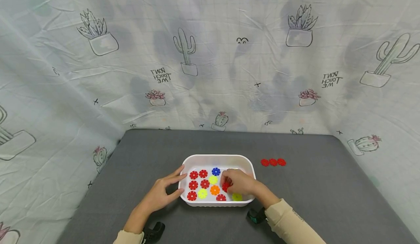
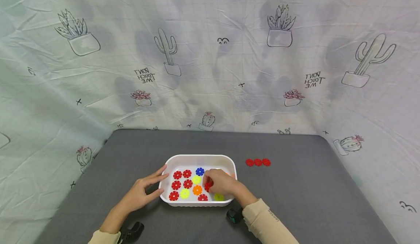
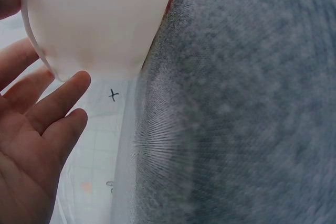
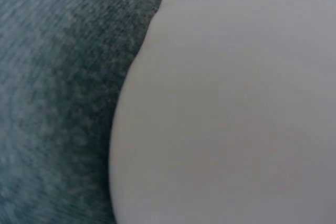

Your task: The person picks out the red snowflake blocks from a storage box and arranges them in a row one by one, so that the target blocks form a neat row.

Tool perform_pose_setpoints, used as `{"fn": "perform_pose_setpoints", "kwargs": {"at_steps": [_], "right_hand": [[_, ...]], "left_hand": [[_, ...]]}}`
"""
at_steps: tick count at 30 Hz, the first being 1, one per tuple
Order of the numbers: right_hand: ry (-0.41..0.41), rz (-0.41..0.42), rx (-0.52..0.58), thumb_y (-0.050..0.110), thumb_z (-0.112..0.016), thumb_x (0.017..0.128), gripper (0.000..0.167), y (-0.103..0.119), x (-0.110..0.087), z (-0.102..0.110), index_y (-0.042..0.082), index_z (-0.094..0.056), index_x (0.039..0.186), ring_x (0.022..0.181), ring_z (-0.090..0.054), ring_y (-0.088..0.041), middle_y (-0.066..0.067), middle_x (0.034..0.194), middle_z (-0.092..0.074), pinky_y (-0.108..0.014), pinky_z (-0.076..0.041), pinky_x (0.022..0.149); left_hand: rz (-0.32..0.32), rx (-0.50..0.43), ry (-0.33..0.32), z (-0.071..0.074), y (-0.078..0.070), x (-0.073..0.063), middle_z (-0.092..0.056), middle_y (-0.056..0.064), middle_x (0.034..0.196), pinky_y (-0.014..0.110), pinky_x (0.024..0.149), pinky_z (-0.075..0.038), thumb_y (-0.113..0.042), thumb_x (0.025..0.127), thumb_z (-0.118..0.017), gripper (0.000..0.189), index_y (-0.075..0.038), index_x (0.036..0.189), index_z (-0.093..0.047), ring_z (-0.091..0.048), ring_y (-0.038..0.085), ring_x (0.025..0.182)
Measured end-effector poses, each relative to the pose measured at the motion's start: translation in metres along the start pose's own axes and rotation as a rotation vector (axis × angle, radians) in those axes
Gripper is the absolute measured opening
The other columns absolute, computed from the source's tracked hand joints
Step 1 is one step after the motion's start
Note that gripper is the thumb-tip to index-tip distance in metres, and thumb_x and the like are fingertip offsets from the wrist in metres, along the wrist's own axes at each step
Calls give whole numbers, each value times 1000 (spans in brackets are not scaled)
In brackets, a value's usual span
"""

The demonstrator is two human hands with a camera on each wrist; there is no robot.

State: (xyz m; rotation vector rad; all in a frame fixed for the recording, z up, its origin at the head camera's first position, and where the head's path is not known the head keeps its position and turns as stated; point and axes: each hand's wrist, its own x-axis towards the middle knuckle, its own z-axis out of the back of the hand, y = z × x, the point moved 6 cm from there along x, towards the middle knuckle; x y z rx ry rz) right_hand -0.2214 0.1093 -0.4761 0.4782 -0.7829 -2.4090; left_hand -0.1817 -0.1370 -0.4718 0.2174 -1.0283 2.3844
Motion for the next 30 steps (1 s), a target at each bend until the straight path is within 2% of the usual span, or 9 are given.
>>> {"fn": "perform_pose_setpoints", "kwargs": {"at_steps": [6,15,20,22,28,30], "right_hand": [[-48,37,95,6,-72,80,16,-4,1,5,14,-62,88,79,-54,-12,5,83,-61,-22,-50,71],[-175,85,270,10,-73,82,17,-4,-2,18,11,-63,96,88,-58,-16,0,91,-64,-21,-50,79],[-264,83,450,5,-71,82,19,-4,-7,28,4,-64,100,89,-61,-20,-10,99,-65,-22,-53,75],[-297,69,489,5,-70,83,19,-5,-10,33,3,-64,101,89,-62,-19,-12,100,-66,-23,-54,73],[-380,9,517,6,-68,86,22,-15,-21,50,5,-63,107,90,-62,-20,-12,102,-66,-33,-57,75],[-412,-1,514,8,-68,86,23,-21,-26,56,4,-63,108,90,-62,-21,-13,103,-66,-33,-57,75]], "left_hand": [[-1,3,2,0,-1,1,-43,4,147,53,97,-44,-21,84,-71,46,-9,128,-61,-47,28,130],[4,3,5,0,-2,1,-43,5,147,54,96,-44,-20,84,-71,47,-9,129,-61,-47,28,130],[-4,-1,3,0,0,0,-43,6,147,52,97,-45,-20,85,-71,46,-9,128,-61,-46,27,130],[-9,3,2,-1,1,0,-43,6,147,51,97,-45,-20,85,-70,46,-9,128,-61,-47,27,130],[-15,0,-2,-1,0,0,-43,6,147,51,97,-45,-19,85,-71,46,-8,128,-61,-47,28,130],[-10,-2,0,-1,0,0,-43,6,147,52,97,-45,-19,85,-71,46,-8,128,-61,-46,28,130]]}}
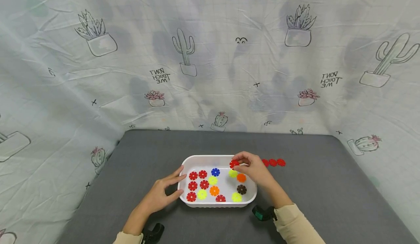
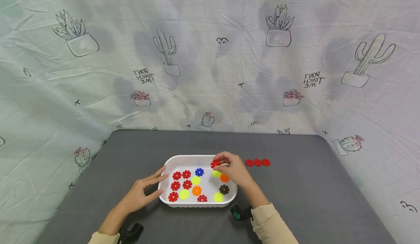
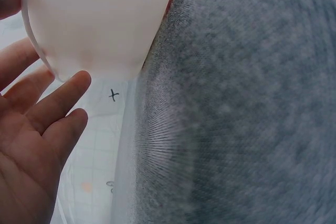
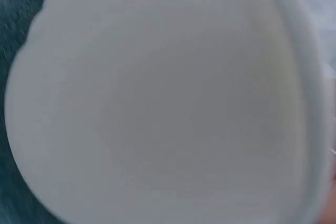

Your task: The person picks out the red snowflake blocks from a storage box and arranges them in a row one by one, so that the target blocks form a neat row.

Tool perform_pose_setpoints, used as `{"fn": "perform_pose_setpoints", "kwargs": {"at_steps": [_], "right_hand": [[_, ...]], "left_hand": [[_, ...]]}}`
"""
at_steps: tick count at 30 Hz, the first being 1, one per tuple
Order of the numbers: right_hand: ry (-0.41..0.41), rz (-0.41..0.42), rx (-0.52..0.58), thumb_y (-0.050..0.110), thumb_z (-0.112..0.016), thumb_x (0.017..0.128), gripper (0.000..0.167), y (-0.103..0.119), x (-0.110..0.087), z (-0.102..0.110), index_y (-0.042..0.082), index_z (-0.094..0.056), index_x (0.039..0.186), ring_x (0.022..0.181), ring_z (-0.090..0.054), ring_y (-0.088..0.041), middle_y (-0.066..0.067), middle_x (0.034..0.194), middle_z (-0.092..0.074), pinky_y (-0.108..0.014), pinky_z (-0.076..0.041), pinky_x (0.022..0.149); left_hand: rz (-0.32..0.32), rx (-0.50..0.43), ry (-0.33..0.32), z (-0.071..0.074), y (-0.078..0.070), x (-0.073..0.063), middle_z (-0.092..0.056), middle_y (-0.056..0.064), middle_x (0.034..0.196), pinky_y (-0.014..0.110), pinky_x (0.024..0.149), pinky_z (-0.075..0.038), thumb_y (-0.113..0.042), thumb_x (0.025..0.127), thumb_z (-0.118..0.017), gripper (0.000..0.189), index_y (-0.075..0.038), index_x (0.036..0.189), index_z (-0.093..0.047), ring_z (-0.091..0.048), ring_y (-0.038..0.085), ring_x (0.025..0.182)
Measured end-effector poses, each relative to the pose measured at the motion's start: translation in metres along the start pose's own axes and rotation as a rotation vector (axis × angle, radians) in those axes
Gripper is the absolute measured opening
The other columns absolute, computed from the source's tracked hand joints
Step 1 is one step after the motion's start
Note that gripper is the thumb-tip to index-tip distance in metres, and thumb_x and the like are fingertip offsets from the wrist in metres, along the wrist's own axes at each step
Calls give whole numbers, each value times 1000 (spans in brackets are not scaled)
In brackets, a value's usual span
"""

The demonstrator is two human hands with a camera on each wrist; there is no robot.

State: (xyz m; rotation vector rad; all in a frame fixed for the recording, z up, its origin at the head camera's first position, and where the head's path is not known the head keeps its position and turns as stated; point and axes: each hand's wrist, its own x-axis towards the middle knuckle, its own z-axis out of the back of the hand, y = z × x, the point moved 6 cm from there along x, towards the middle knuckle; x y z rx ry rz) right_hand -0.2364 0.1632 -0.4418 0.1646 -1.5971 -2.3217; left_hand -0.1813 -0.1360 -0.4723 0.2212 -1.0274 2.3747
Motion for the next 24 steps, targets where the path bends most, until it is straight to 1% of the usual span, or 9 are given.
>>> {"fn": "perform_pose_setpoints", "kwargs": {"at_steps": [3,5,7,9,11,13,15,20,24], "right_hand": [[-43,5,9,9,-69,86,27,-3,-4,16,0,-63,110,89,-61,-19,-17,104,-65,-28,-56,74],[-77,-11,33,10,-70,85,30,-8,-7,26,-3,-62,111,86,-62,-16,-19,103,-65,-23,-54,74],[-112,-40,82,10,-71,84,34,-14,-11,37,-5,-61,112,84,-62,-13,-18,102,-65,-21,-53,74],[-152,-76,134,9,-72,83,38,-21,-14,47,-8,-59,114,82,-63,-10,-14,99,-66,-21,-54,76],[-190,-112,175,8,-71,84,41,-29,-18,57,-10,-56,117,83,-64,-7,-7,97,-66,-22,-54,79],[-226,-141,195,7,-70,84,44,-37,-23,67,-11,-53,120,83,-64,-5,1,95,-66,-23,-54,80],[-253,-165,212,6,-68,86,46,-44,-27,77,-12,-50,124,84,-63,-3,6,94,-64,-24,-54,81],[-316,-195,235,5,-66,87,50,-59,-38,99,-14,-46,129,87,-60,-3,9,94,-61,-20,-53,78],[-357,-210,205,7,-64,89,50,-73,-47,114,-11,-45,131,88,-57,-1,12,96,-59,-18,-52,80]], "left_hand": [[7,7,3,0,-1,1,-43,6,147,53,97,-44,-20,84,-71,47,-8,128,-61,-46,28,130],[8,7,4,0,-2,1,-43,6,147,53,97,-44,-20,84,-71,47,-8,128,-61,-46,28,130],[7,5,3,1,-2,1,-44,7,147,54,97,-44,-19,84,-71,47,-8,128,-61,-46,28,130],[6,2,3,1,-3,1,-44,7,147,54,97,-44,-19,84,-71,47,-8,128,-61,-46,28,130],[8,6,2,1,-3,0,-44,7,147,54,96,-44,-19,84,-71,47,-8,128,-60,-46,28,130],[7,8,1,1,-3,0,-44,7,147,54,96,-44,-19,84,-71,47,-8,128,-60,-46,28,130],[5,10,0,1,-3,0,-44,7,147,54,96,-45,-19,84,-71,47,-8,128,-61,-46,28,130],[1,4,-1,2,-2,0,-44,7,147,53,96,-45,-19,84,-71,46,-8,128,-61,-46,28,130],[1,5,0,2,-2,0,-44,6,147,52,96,-45,-20,85,-70,46,-8,129,-60,-46,28,130]]}}
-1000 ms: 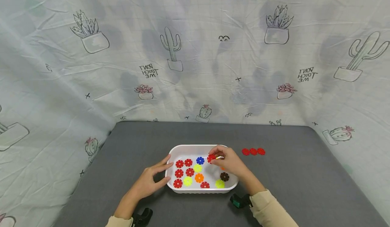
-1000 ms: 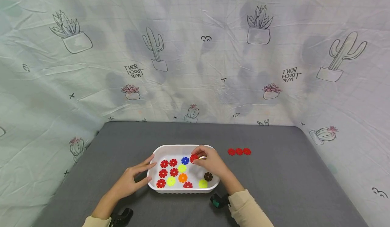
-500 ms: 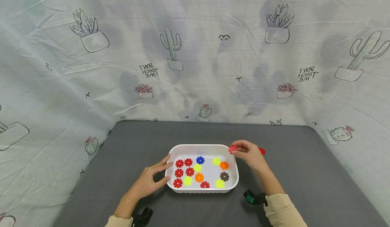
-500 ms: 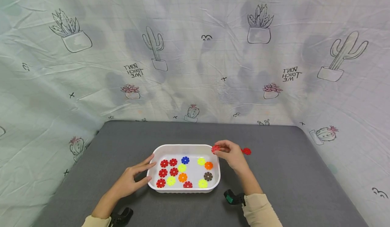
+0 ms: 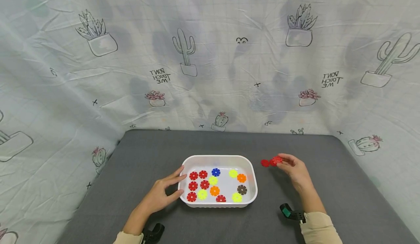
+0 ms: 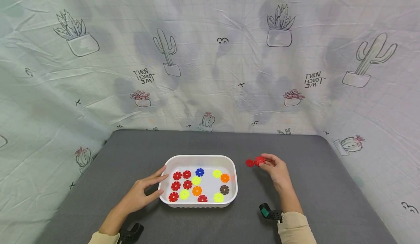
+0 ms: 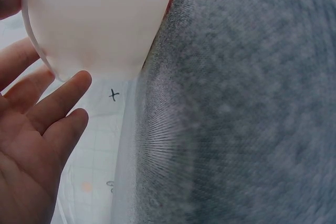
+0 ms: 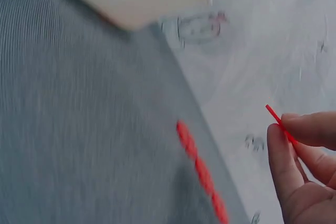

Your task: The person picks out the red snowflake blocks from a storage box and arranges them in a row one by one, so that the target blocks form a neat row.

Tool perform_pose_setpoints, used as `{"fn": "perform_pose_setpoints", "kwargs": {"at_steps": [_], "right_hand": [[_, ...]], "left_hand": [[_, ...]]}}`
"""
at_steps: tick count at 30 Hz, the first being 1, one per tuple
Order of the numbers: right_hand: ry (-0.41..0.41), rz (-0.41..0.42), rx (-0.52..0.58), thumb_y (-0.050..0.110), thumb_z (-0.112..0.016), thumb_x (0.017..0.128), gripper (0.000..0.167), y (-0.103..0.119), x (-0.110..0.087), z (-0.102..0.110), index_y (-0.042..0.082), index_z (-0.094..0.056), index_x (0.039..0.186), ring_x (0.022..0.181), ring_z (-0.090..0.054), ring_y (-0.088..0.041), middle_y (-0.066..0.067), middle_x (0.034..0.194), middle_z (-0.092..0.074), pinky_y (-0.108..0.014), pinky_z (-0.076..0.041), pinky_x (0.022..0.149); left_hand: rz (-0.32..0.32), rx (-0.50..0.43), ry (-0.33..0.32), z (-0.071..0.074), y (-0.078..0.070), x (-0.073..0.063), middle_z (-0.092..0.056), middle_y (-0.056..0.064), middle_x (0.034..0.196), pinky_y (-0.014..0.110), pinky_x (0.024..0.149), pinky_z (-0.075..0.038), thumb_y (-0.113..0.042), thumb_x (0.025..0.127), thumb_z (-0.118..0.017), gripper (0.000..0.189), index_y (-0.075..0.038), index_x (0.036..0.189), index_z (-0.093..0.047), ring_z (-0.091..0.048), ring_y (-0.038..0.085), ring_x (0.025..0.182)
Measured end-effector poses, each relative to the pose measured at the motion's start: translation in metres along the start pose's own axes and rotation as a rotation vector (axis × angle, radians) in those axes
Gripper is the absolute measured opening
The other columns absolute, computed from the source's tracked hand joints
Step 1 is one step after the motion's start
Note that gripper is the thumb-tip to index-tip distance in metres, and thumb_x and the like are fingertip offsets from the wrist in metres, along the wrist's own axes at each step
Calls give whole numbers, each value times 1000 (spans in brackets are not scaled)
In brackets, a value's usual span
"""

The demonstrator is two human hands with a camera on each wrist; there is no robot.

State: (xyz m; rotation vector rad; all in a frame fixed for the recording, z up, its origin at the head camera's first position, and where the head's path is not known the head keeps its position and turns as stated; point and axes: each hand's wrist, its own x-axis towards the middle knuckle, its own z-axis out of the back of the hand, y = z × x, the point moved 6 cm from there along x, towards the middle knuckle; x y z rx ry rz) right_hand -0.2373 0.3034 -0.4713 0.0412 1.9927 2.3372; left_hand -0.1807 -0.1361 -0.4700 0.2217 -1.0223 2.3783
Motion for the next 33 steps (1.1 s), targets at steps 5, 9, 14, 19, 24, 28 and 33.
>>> {"fn": "perform_pose_setpoints", "kwargs": {"at_steps": [5,9,14,19,24,28,33], "right_hand": [[-66,17,-70,7,-63,90,50,-15,4,20,-11,-45,133,86,-55,6,18,94,-59,-15,-51,76],[-125,49,-92,1,-63,88,48,-24,9,33,-14,-46,130,81,-56,8,21,87,-61,-13,-50,70],[-189,38,-195,1,-63,88,44,-31,12,44,-10,-51,129,80,-53,13,21,89,-60,-9,-47,68],[-237,7,-290,1,-62,88,40,-37,15,50,-7,-54,127,78,-49,13,8,95,-61,-9,-46,66],[-264,-1,-331,1,-62,89,38,-42,17,52,-5,-55,126,77,-47,13,-7,104,-64,-8,-45,65],[-272,15,-372,1,-62,89,38,-44,19,52,-4,-56,126,76,-46,15,-22,112,-62,-7,-43,65],[-273,41,-422,2,-61,90,38,-42,20,51,-4,-56,127,77,-42,20,-27,120,-60,-3,-40,66]], "left_hand": [[1,-6,0,0,1,0,-43,5,147,53,97,-45,-21,85,-70,46,-8,128,-61,-46,28,130],[14,-6,7,0,0,0,-43,4,147,54,97,-44,-21,85,-70,47,-9,129,-60,-46,28,131],[32,-6,12,0,0,-1,-43,3,148,55,97,-44,-22,85,-70,47,-9,129,-60,-46,27,131],[45,-13,15,-1,1,-1,-42,2,148,56,97,-43,-23,85,-70,47,-10,129,-60,-45,27,132],[32,-17,10,0,1,0,-42,3,148,55,97,-43,-21,84,-71,47,-9,129,-60,-45,27,131],[30,-10,10,0,1,0,-42,3,148,55,97,-43,-21,85,-70,47,-10,129,-60,-45,27,131],[28,-13,12,-1,1,-1,-42,2,148,54,98,-43,-21,85,-70,47,-10,129,-60,-45,27,131]]}}
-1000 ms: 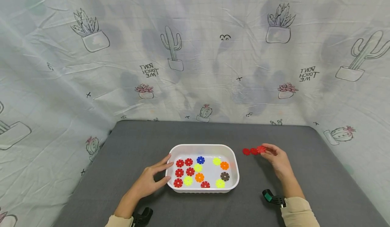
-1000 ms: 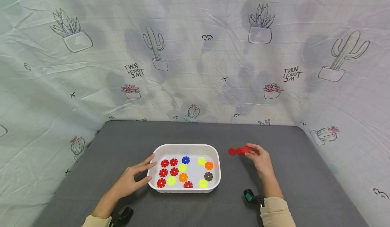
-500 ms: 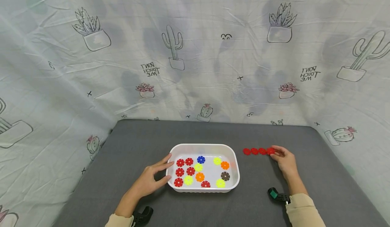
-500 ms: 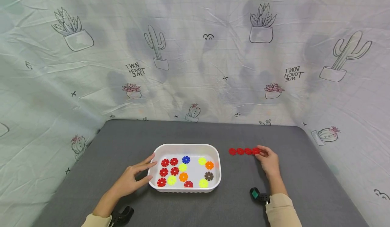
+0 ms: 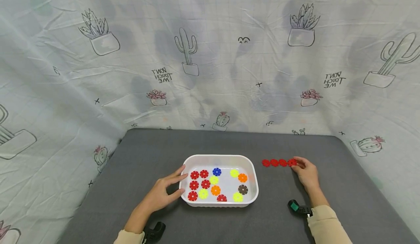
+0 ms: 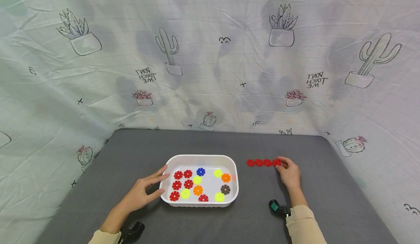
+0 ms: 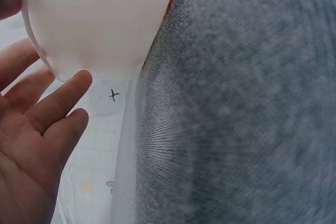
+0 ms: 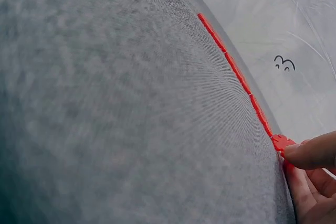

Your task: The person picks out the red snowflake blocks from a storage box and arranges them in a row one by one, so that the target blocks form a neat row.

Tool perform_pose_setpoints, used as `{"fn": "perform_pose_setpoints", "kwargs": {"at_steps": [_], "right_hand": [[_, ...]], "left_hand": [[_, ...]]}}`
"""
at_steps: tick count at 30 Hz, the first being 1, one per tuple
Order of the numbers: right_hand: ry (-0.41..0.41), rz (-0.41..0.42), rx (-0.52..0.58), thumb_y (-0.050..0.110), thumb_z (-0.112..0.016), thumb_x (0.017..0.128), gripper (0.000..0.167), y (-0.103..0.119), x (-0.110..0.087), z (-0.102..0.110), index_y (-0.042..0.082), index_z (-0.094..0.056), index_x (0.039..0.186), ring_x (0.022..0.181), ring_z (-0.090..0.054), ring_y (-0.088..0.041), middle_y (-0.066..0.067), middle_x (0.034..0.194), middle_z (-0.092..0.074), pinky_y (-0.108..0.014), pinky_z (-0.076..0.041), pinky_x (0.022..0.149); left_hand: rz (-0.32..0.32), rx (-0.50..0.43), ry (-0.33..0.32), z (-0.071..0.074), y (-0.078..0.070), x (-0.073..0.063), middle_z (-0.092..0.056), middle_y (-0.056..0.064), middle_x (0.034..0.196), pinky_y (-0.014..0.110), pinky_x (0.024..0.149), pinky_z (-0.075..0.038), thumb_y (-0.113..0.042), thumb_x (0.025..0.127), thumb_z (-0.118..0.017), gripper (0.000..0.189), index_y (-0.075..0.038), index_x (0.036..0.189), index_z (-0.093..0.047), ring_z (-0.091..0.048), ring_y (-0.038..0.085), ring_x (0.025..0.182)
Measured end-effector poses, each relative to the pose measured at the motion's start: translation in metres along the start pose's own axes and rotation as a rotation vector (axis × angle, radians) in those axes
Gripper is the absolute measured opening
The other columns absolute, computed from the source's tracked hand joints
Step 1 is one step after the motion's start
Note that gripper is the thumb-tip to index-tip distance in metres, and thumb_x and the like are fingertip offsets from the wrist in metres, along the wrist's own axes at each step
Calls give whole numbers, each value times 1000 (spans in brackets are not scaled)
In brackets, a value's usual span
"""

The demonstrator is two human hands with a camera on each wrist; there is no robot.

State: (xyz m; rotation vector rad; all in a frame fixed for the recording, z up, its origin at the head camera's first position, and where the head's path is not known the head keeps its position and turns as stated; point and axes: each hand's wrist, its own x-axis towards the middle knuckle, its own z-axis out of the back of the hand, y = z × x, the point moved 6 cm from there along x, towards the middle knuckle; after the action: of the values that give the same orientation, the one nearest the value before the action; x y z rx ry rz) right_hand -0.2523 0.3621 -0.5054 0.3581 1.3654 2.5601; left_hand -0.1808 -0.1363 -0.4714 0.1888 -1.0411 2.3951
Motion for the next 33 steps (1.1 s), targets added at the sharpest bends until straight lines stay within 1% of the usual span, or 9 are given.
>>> {"fn": "perform_pose_setpoints", "kwargs": {"at_steps": [3,6,9,12,15,17,22,28,33], "right_hand": [[2,2,-12,2,-61,89,41,1,0,0,-5,-53,129,85,-48,15,-27,125,-57,1,-37,68],[15,-8,-11,2,-60,90,45,1,0,0,-5,-50,133,103,-58,-8,-27,131,-53,4,-33,71],[31,-24,-9,3,-60,90,48,2,-1,0,-4,-47,136,120,-52,-31,-26,136,-50,3,-32,73],[59,-7,-40,8,-60,92,51,7,-4,0,-3,-44,139,126,-48,-37,-26,139,-47,-12,-45,86],[93,51,-79,16,-60,93,54,19,-8,-1,-2,-41,140,126,-47,-39,-26,140,-46,-38,-47,94],[118,98,-85,19,-60,94,55,29,-12,-3,-2,-41,140,125,-47,-41,-26,140,-46,-47,-45,94],[158,188,-50,17,-62,92,54,52,-22,-12,-3,-43,138,125,-48,-40,-25,138,-48,-39,-47,95],[181,298,65,10,-66,88,49,78,-38,-28,-5,-50,132,121,-52,-35,-24,132,-54,-29,-47,96],[229,376,189,10,-68,87,48,101,-51,-41,-3,-53,130,114,-57,-6,-22,129,-58,-12,-46,88]], "left_hand": [[-3,-1,1,-1,1,0,-42,3,148,54,98,-43,-21,85,-70,47,-9,129,-60,-45,27,132],[-4,-3,1,-1,2,0,-42,2,148,54,98,-43,-21,85,-70,47,-9,129,-60,-45,27,132],[-6,-3,0,-2,2,0,-42,2,148,54,98,-43,-21,85,-70,46,-9,129,-60,-45,27,132],[-10,0,-1,-2,2,0,-42,2,148,53,98,-43,-21,86,-70,46,-9,129,-60,-45,27,132],[-16,6,-7,-1,2,-1,-43,3,148,53,98,-44,-21,85,-70,46,-9,129,-60,-45,27,131],[-19,9,-11,-1,1,-1,-43,3,147,52,98,-44,-21,85,-70,46,-9,129,-61,-46,27,131],[-19,11,-9,-1,2,-1,-43,2,148,52,98,-44,-21,85,-70,46,-10,129,-60,-46,26,131],[-24,10,-8,-2,1,-1,-43,3,147,52,98,-44,-21,85,-70,46,-10,129,-60,-46,27,131],[-22,9,-10,-1,1,0,-43,3,148,54,97,-44,-21,85,-70,46,-9,129,-60,-46,27,131]]}}
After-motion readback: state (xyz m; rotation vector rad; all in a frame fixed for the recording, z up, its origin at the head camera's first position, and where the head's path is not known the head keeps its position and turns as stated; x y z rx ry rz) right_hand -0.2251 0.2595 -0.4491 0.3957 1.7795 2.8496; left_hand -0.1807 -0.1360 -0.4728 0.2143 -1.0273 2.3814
